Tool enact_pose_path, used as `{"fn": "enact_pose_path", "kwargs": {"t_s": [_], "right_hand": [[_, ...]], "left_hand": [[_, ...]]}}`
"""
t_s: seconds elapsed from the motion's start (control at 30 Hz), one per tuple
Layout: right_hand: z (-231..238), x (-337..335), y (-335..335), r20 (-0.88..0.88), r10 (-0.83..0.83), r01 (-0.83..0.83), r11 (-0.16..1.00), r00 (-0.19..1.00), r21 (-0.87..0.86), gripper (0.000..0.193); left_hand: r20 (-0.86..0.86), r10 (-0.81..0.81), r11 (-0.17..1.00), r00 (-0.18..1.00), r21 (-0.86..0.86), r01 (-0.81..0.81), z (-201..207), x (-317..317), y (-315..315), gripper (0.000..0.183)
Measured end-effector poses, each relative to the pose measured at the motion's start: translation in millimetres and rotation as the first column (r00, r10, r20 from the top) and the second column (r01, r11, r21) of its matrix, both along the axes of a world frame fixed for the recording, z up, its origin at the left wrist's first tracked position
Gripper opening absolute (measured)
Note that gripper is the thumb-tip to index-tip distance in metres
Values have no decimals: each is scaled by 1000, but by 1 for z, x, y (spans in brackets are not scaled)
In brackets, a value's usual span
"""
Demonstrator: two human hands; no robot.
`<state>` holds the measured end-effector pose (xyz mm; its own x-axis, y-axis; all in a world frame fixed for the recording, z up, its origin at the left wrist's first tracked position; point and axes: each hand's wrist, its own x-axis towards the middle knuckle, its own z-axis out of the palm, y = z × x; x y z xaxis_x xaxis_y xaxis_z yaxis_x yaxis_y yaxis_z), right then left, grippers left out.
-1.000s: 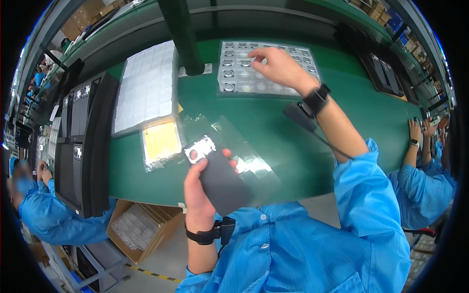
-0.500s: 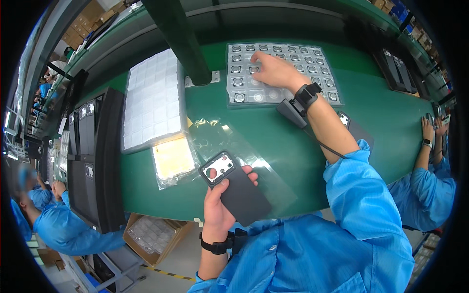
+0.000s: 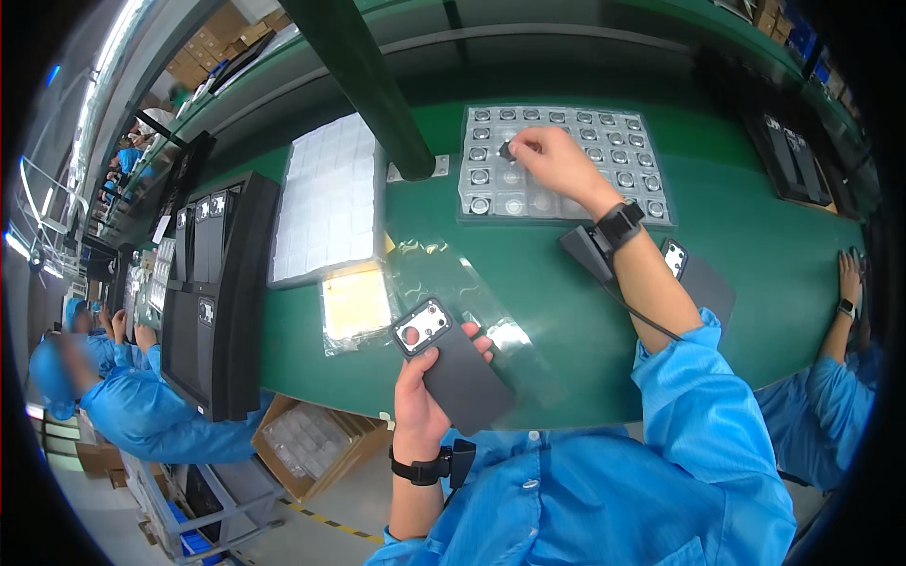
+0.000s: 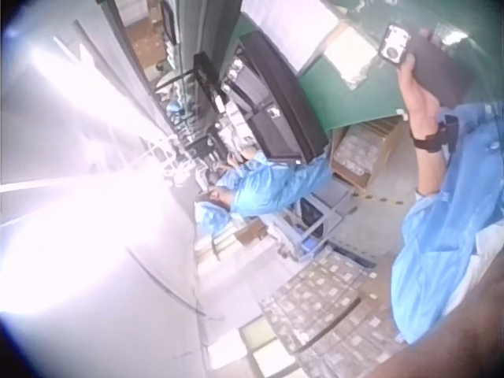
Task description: Sticking protective stickers onto the back and camera lens area of mobile phones in a production line.
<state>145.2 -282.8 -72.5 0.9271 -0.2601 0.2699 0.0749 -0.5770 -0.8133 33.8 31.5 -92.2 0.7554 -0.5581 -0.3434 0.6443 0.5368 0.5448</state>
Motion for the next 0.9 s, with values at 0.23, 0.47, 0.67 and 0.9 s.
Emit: {"fn": "enact_pose_path", "kwargs": {"t_s": [0.23, 0.47, 0.67, 0.9], "right_hand": [[59, -35, 45, -38, 395, -360, 870, 918, 337, 29], [62, -52, 87, -62, 562, -526, 803, 825, 281, 30], [60, -56, 110, -134, 644, -603, 758, 753, 248, 29], [65, -71, 124, -222, 722, -692, 692, 655, 208, 15]], "left_hand": [[-23, -31, 999, 999, -40, 30, 1, -2, 0, 53], [23, 6, 999, 1000, -49, -4, 1, -5, -1, 54], [28, -9, 994, 1000, -108, 12, 10, 10, 7, 52], [241, 86, 968, 967, 209, -138, 19, 17, 18, 40]]}}
